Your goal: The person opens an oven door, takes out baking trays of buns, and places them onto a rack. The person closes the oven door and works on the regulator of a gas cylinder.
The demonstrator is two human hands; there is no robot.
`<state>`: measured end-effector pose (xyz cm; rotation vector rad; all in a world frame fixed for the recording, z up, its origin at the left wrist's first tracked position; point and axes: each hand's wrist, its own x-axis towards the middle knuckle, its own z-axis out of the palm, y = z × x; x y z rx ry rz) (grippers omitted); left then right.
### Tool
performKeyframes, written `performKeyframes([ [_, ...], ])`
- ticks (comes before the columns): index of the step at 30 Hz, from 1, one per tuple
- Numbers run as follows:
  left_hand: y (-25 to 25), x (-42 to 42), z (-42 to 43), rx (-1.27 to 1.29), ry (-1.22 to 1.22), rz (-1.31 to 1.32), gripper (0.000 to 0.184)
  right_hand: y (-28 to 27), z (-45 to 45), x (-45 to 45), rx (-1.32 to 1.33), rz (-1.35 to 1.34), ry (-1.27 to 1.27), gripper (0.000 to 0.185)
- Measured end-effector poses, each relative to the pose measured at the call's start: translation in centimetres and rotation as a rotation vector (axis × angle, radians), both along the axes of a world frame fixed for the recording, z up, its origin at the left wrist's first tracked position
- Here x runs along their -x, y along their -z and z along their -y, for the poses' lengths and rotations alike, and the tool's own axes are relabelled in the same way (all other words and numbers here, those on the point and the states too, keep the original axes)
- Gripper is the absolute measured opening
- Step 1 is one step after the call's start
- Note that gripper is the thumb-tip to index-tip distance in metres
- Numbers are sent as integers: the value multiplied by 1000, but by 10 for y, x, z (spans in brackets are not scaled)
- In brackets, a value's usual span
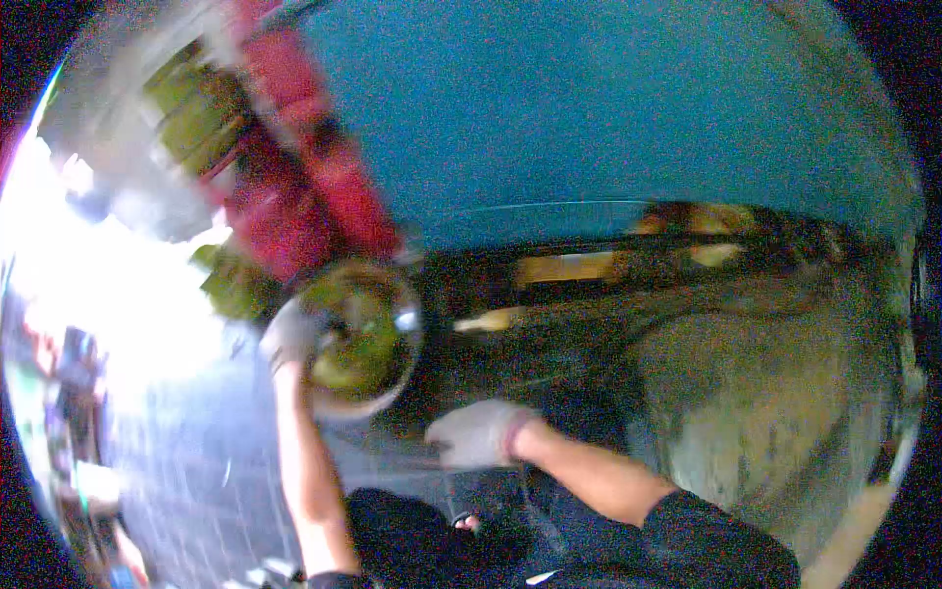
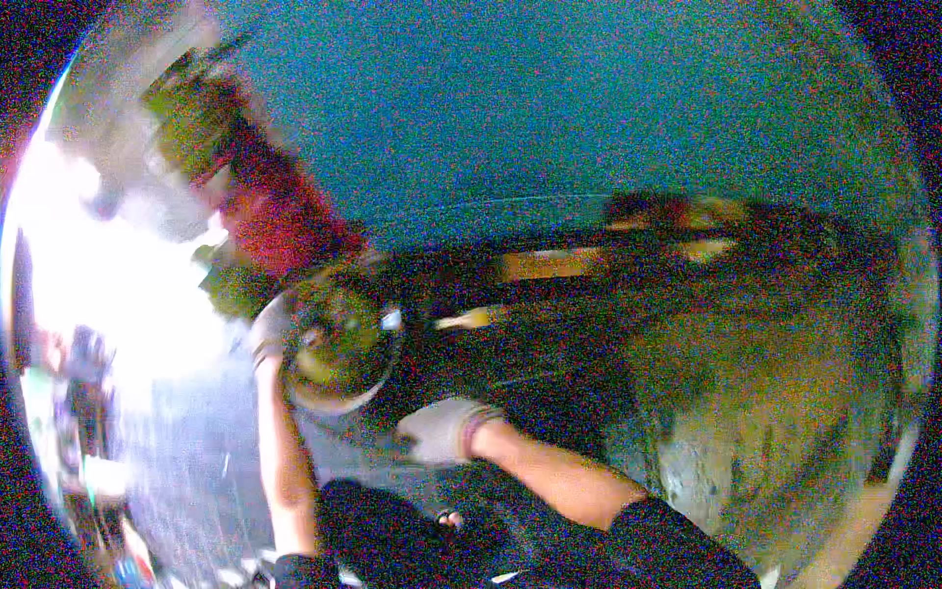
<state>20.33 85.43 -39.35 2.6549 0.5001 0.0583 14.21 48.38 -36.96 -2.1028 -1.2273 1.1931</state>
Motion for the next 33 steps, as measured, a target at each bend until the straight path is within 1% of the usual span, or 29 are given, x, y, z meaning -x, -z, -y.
performKeyframes([
  [1, 3, -1, -2, -115, -44, -8, 45, 11, -3, 0, -59, 40, -5, 56],
  [2, 6, -3, -8, -172, -43, -43, 43, -2, -9, 0, 4, 67, -3, 56],
  [3, 9, -5, -12, -196, -39, -76, 41, 6, -12, -4, 18, 44, -11, 59],
  [4, 4, -6, -5, -175, -94, -39, 38, 25, -15, -6, 9, 62, -26, 61],
  [5, 9, -5, -10, -156, -93, -16, 37, 41, -21, -6, 2, 85, -31, 63],
  [6, 11, -1, -11, -155, -103, 11, 39, 40, -31, -7, 3, 90, -46, 63],
  [8, 11, 5, -14, -153, -107, 46, 40, 38, -51, -13, -206, -23, 181, 64],
  [9, 15, 8, -16, -137, -101, 63, 44, 52, -69, -22, -288, -161, 270, 61],
  [10, 15, 13, -20, -122, -100, 82, 48, 42, -92, -35, -179, -321, 380, 56],
  [11, 12, 16, -19, -122, -106, 94, 48, 61, -114, -53, -299, -252, 482, 51],
  [12, 8, 17, -20, 22, -154, 59, 52, 80, -136, -71, -416, -172, 575, 47],
  [13, 7, 20, -24, 165, -203, 21, 56, 56, -157, -88, -371, -58, 655, 49],
  [14, 47, 16, -41, 131, -260, 112, 59, 75, -186, -110, -435, 169, 730, 50],
  [15, 57, 13, -48, 205, -253, 157, 61, 49, -203, -127, -365, 311, 675, 50],
  [16, 31, 22, -38, 294, -253, 113, 62, 29, -216, -143, -297, 455, 478, 48],
  [17, 3, 28, -27, 382, -253, 68, 63, 43, -239, -163, -103, 590, 359, 52],
  [18, 21, 23, -35, 322, -244, 90, 64, 56, -256, -181, 21, 579, 239, 55],
  [19, 25, 20, -40, 262, -238, 116, 65, 60, -270, -189, 140, 573, 115, 58],
  [20, 31, 19, -43, 189, -236, 112, 67, 68, -277, -190, 185, 630, 55, 60],
  [21, 9, 24, -35, 277, -254, 65, 68, 73, -282, -184, 232, 688, -11, 62],
  [22, 10, 23, -37, 295, -269, 72, 68, 83, -284, -167, 180, 973, 109, 59],
  [23, 14, 24, -40, 314, -285, 74, 69, 93, -288, -166, 165, 962, 75, 59],
  [25, 24, 19, -48, 336, -272, 100, 69, 105, -296, -161, 58, 1077, 234, 54],
  [26, 24, 21, -50, 324, -269, 89, 71, 107, -301, -158, 49, 1063, 214, 54],
  [28, 30, 19, -57, 337, -263, 79, 72, 81, -306, -152, 244, 1056, 112, 52],
  [29, 32, 19, -60, 353, -237, 79, 72, 81, -309, -149, 241, 1055, 104, 52],
  [31, 41, 19, -64, 399, -245, 61, 73, 88, -312, -148, 259, 1089, 149, 50],
  [33, 42, 19, -63, 421, -274, 82, 72, 92, -313, -151, 238, 1071, 140, 51],
])
